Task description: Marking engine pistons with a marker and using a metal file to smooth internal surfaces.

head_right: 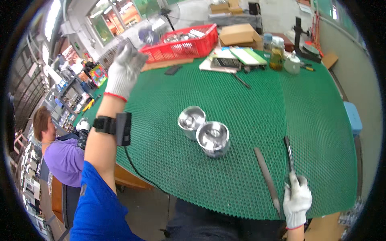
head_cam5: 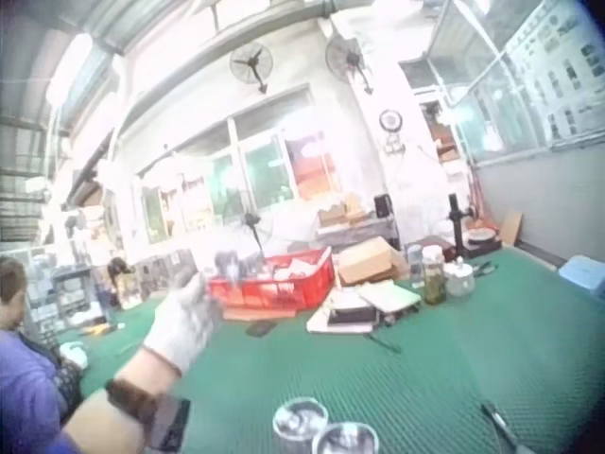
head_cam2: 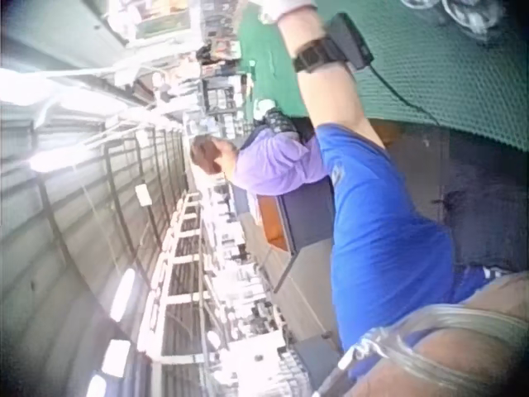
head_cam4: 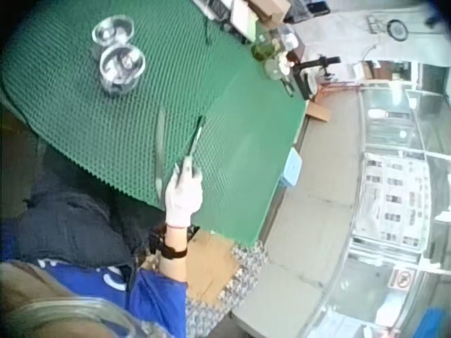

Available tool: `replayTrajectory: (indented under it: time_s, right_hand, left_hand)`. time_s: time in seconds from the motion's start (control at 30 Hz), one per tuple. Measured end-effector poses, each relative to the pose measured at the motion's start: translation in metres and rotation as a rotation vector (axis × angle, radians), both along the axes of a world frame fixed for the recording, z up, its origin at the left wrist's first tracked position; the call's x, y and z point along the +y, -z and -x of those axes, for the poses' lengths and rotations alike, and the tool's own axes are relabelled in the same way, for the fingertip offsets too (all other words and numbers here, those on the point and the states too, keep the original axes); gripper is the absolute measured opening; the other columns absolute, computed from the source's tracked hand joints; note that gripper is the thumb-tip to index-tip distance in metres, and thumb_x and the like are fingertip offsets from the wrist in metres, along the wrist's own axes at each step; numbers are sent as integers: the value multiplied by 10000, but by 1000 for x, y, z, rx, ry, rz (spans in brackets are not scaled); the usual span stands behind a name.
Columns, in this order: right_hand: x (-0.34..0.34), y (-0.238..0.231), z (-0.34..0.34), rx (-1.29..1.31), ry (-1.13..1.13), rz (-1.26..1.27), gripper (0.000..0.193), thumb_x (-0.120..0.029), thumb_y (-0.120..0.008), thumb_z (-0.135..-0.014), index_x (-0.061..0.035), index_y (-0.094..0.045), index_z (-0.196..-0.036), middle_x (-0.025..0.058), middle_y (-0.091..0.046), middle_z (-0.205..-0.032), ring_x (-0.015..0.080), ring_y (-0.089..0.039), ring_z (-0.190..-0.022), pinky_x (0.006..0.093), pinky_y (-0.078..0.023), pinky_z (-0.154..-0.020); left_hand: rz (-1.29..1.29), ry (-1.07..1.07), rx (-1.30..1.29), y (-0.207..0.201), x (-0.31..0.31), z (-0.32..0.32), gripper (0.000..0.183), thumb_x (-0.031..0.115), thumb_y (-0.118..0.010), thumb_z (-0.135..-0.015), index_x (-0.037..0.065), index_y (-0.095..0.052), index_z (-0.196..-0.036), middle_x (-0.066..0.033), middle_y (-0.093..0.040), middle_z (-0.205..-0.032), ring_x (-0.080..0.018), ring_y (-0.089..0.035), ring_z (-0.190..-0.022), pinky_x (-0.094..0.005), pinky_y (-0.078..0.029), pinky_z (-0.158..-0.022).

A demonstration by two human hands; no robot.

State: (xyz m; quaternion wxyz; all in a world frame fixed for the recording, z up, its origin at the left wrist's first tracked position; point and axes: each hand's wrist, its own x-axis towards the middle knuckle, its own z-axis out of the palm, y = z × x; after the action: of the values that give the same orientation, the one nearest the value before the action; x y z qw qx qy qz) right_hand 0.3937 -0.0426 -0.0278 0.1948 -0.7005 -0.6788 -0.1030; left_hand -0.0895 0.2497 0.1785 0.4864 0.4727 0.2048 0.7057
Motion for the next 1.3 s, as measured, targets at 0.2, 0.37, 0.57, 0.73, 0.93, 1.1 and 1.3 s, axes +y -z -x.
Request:
replayTrajectory:
  time_s: [0.2, 0.37, 0.57, 0.73, 0.93, 1.1, 1.3]
  right_hand:
    - [4, -3, 3, -1, 26, -19, 465, -169, -649, -871, -215, -580, -1329, 133, -629, -1132, 318, -667, -838, 398, -547, -728]
    - [2, -5, 4, 97, -30, -77, 393, -129, -662, -857, -168, -630, -1247, 132, -641, -1101, 303, -669, -816, 378, -542, -713]
    - [1, -4, 8, 123, -17, -35, 384, -87, -669, -859, -150, -651, -1238, 149, -649, -1107, 290, -681, -870, 367, -550, -766]
    - [-1, -9, 4, 148, -25, -33, 404, -31, -637, -877, -133, -637, -1268, 165, -636, -1132, 279, -673, -945, 361, -551, -811]
    - [7, -5, 6, 128, -33, -19, 418, -47, -636, -879, -144, -628, -1285, 159, -630, -1137, 271, -673, -920, 354, -553, -796]
    - [0, 1, 4, 90, -34, -63, 404, -89, -670, -868, -175, -644, -1262, 129, -654, -1120, 253, -685, -846, 343, -553, -759]
    - [1, -2, 7, 94, -3, -72, 382, -125, -688, -867, -197, -659, -1241, 111, -663, -1099, 252, -689, -862, 340, -554, -769]
  left_hand:
    - [-729, -385, 1433, 67, -120, -106, 495, 151, -750, -766, 72, -583, -1225, -129, -645, -1112, -288, -654, -993, -385, -546, -835]
    - [-449, -136, 1703, 126, -151, -113, 471, 219, -764, -761, 111, -576, -1179, -88, -627, -1109, -290, -647, -942, -378, -534, -788]
    - [-325, -122, 1743, 140, -174, -101, 382, 187, -775, -740, 95, -611, -1072, -93, -639, -939, -307, -632, -846, -385, -510, -726]
    - [-350, -102, 1577, 141, -247, -65, 553, 270, -857, -648, 62, -636, -1110, -110, -658, -962, -310, -640, -886, -400, -509, -765]
    - [45, -64, 1352, 184, -263, -65, 1191, 694, -723, -686, -73, -254, -1468, -347, -338, -1464, -486, -314, -1394, -539, -278, -1146]
    - [-370, -153, 1528, 161, -260, -109, 1103, 687, -810, -588, -41, -475, -1345, -245, -483, -1324, -377, -502, -1233, -476, -403, -1044]
    - [-144, 184, 1101, 199, -279, -122, 1391, 333, -976, -523, 10, -80, -1538, -239, -373, -1414, -351, -441, -1296, -468, -396, -1071]
